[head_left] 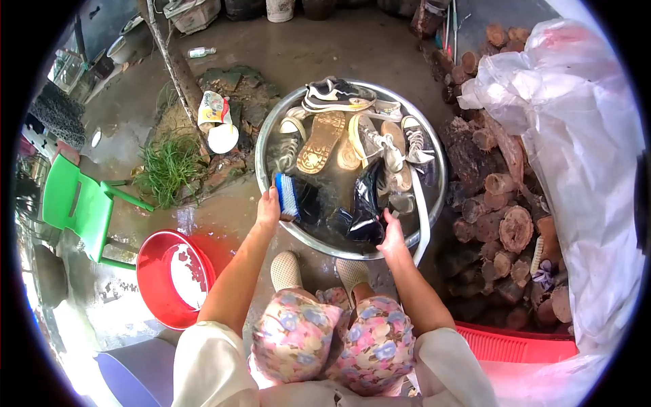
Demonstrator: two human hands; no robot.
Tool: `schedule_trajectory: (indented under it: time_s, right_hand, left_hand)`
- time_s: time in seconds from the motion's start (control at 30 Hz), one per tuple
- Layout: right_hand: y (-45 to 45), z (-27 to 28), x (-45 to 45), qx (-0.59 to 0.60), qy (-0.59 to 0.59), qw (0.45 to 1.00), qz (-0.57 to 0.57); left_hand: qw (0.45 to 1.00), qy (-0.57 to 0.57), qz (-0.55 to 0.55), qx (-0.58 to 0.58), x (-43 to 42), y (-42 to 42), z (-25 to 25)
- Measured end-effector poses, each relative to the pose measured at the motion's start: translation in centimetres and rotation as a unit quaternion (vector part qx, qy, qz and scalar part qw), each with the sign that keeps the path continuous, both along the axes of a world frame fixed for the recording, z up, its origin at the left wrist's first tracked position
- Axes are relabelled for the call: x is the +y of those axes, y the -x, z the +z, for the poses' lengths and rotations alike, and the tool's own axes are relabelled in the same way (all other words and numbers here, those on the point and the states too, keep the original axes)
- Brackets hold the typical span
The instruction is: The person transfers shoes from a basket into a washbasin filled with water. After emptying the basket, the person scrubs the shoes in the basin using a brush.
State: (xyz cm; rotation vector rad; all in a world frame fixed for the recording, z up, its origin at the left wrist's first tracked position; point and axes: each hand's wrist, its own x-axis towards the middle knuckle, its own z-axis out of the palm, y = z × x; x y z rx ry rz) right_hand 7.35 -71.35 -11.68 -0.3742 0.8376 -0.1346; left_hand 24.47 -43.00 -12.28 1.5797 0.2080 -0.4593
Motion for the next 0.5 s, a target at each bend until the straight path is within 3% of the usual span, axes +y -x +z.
schedule_trajectory:
  time_s: [0.03, 0.07, 0.13, 0.23, 0.27, 0.33, 0.37, 0.4, 0.47, 0.5]
  right_hand:
    - [0.1, -1.4, -0.2, 0.002, -0.015, 1.0, 0.008]
    - [-0.2, -0.3, 0.8, 0.003, -0.031, 0.999, 0.014]
    - [-1.2, 3.1, 2.9, -0.072, -0.059, 0.996, 0.012]
    - [-2.1, 2.6, 3.3, -0.181, -0.109, 0.977, 0.025]
    - [-2.2, 2.5, 3.1, -0.208, -0.103, 0.972, 0.039]
    - [-2.6, 2.7, 2.7, -0.266, -0.086, 0.958, 0.067]
    - [-2.8, 4.1, 3.4, -0.288, -0.033, 0.953, 0.091]
    - [-3.0, 5.2, 3.8, -0.243, 0.008, 0.967, 0.074]
    - [-3.4, 8.1, 3.7, -0.287, 0.001, 0.95, 0.12]
    - [-3.3, 6.8, 2.6, -0.255, 0.015, 0.954, 0.159]
  left_hand:
    - [0.959, -0.259, -0.027, -0.109, -0.3, 0.1, 0.1]
    - [0.866, -0.449, -0.019, -0.221, -1.4, 1.9, 4.9]
    - [0.842, -0.388, -0.031, -0.373, -1.5, 3.5, 8.7]
    - [0.975, -0.055, -0.16, -0.141, -2.6, 7.2, 9.7]
    - [0.98, 0.081, -0.179, -0.031, -3.6, 8.5, 9.9]
    - [0.951, 0.196, -0.229, -0.066, -5.6, 10.2, 10.4]
    - [0.948, 0.245, -0.189, -0.074, -6.9, 10.7, 10.8]
    - [0.96, 0.18, -0.175, -0.125, -7.5, 10.8, 10.8]
    - [0.963, 0.048, -0.145, -0.223, -8.6, 10.5, 11.0]
    - [0.979, 0.069, -0.112, -0.155, -8.7, 10.4, 11.5]
